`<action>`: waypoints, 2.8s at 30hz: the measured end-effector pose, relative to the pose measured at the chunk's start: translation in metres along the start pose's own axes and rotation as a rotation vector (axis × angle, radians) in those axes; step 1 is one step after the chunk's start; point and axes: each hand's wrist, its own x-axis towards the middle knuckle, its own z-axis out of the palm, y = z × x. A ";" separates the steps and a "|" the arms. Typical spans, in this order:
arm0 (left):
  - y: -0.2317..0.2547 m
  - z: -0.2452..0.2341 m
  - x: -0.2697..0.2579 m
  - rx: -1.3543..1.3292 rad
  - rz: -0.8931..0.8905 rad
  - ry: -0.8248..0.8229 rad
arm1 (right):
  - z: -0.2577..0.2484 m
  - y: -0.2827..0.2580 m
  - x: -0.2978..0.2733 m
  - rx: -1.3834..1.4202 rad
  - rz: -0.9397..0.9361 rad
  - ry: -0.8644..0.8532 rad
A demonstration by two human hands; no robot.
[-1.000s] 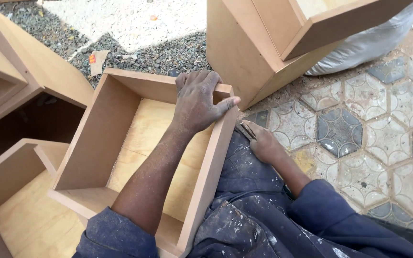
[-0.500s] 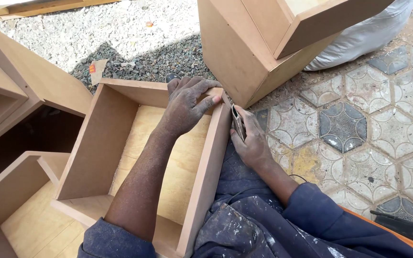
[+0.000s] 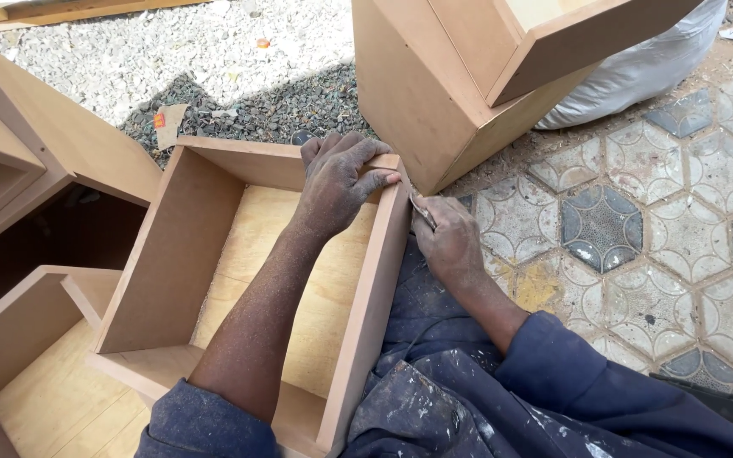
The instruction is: Sanding the edges and surfaces of wooden drawers using sandpaper to smooth the finish.
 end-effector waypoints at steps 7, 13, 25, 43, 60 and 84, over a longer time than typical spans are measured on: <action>-0.004 0.000 0.001 0.022 0.004 -0.013 | 0.000 0.010 0.005 0.005 -0.173 0.059; -0.003 0.002 -0.001 0.016 -0.005 -0.011 | -0.018 -0.021 0.015 0.053 -0.184 0.050; -0.004 -0.003 0.001 0.016 -0.006 -0.023 | -0.013 -0.013 0.008 0.133 -0.124 0.056; -0.005 0.000 0.000 0.049 0.025 -0.031 | -0.024 -0.037 0.025 -0.017 -0.225 0.019; -0.006 0.001 0.001 0.014 0.047 0.006 | -0.021 -0.039 0.019 0.034 -0.274 0.104; -0.002 0.005 0.001 0.139 0.089 0.094 | -0.001 -0.003 -0.013 -0.030 0.074 -0.051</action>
